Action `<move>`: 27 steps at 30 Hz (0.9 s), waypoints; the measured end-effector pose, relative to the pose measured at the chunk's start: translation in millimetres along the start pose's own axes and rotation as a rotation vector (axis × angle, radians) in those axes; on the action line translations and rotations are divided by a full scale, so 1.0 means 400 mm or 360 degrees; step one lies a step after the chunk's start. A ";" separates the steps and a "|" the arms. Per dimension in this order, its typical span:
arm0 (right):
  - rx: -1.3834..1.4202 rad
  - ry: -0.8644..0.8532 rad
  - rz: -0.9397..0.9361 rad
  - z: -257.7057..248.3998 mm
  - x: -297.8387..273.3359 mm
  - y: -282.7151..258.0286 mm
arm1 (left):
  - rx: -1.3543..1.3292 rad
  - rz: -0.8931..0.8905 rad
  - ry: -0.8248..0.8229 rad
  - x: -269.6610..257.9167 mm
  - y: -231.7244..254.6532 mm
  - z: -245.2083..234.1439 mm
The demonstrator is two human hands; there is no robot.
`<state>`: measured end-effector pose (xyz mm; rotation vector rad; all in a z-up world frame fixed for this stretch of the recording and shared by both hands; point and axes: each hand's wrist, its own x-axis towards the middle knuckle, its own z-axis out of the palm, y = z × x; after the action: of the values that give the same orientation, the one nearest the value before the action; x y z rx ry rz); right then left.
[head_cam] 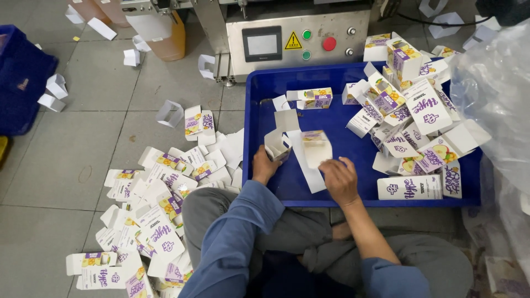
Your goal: Manually folding flat cardboard templates into product boxes and placing them in a collection bin before bagging them.
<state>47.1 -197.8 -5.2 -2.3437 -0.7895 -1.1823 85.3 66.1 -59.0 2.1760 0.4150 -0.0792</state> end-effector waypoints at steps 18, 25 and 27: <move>0.0102 0.0091 0.0269 -0.008 0.009 0.000 | -0.0306 0.0870 0.0728 -0.152 0.128 -0.120; 0.0250 0.0059 0.0389 -0.009 0.010 0.005 | 0.0016 0.0538 0.0979 0.069 -0.057 -0.307; 0.0272 0.0059 0.0397 -0.011 0.014 0.006 | 0.0412 0.0292 0.0778 0.152 -0.142 -0.321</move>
<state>48.6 -200.3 1.7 -2.1979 -0.5432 -1.0077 112.2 215.3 -38.2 2.4732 0.4948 0.5369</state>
